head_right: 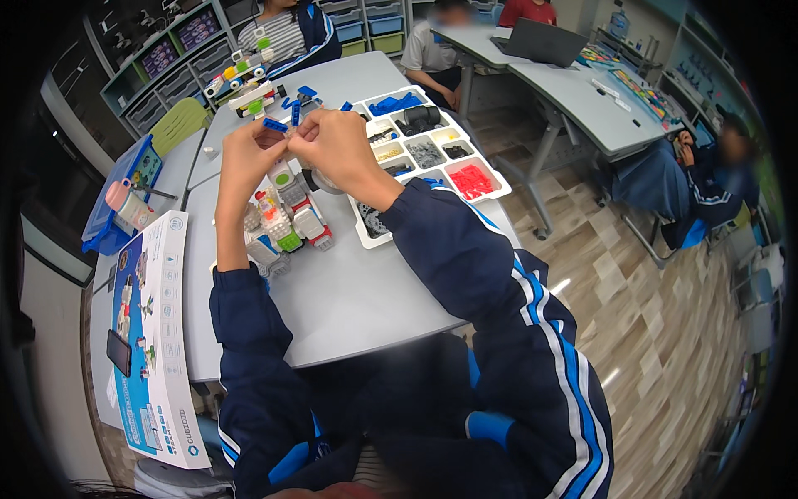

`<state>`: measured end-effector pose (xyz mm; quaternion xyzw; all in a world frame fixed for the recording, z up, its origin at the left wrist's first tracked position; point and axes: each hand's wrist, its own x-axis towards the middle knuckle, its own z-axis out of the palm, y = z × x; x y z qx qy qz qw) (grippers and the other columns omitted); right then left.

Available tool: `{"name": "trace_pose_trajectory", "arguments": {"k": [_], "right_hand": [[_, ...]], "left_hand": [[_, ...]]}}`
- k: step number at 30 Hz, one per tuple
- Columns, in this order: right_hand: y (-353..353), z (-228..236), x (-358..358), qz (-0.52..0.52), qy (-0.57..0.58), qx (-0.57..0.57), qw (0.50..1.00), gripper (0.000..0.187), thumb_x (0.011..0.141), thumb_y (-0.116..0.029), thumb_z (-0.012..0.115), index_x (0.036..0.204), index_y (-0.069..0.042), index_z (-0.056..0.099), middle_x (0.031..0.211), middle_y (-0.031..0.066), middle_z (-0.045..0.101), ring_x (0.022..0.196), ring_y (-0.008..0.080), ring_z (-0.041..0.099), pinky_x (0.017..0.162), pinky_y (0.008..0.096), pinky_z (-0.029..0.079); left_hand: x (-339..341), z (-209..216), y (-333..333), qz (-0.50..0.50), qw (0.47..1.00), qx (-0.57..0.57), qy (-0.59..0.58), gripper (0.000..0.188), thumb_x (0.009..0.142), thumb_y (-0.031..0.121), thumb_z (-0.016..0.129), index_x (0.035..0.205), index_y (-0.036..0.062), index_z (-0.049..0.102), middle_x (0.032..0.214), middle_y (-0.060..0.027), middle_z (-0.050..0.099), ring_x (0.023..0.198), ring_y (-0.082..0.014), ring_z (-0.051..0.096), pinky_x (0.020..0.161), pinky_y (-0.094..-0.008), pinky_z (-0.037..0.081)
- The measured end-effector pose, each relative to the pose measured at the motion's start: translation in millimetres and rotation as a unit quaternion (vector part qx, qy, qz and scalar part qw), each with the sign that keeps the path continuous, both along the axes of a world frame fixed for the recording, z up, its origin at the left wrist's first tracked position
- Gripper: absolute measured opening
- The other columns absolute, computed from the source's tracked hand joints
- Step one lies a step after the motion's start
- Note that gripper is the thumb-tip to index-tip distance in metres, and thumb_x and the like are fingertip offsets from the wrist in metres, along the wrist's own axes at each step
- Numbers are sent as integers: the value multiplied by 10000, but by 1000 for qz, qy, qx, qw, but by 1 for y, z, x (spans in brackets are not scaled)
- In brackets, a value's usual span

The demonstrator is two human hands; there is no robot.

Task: The person assembles a small structure using interlocking building blocks. They pick up individual pieces from a tray and the table, connect them to a growing model, and occasionally adjust the position of the structure. The person also reaches under the table briefly before returning to the assembly.

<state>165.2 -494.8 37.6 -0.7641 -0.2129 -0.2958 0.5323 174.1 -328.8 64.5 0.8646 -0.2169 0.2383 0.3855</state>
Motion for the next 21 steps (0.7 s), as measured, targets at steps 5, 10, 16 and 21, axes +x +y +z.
{"name": "trace_pose_trajectory", "arguments": {"k": [5,10,16,21], "right_hand": [[-54,28,9,106,111,-162,975,221,776,-176,745,833,38,736,684,81,716,598,127,707,589,227,548],[-151,37,34,9,232,-255,939,197,762,-191,724,737,4,733,607,51,681,552,92,654,543,218,521],[-214,-27,86,-210,361,-279,865,149,690,-131,759,752,4,758,638,97,712,589,148,705,610,270,572],[-222,-60,107,-211,321,-250,889,141,691,-110,754,781,-2,764,704,139,728,634,188,727,692,298,584]], "left_hand": [[-5,7,4,-19,998,12,66,233,804,147,781,912,-46,707,845,-142,748,746,-165,715,683,-280,560],[-6,7,7,-17,998,23,52,263,814,193,784,892,-47,710,859,-151,747,778,-182,721,721,-296,562],[-4,7,7,-23,997,26,63,288,824,217,784,911,-48,712,877,-153,745,794,-184,718,742,-300,562],[-4,5,6,-14,998,28,49,260,828,192,770,923,-45,722,860,-153,748,779,-201,730,730,-302,565]]}}
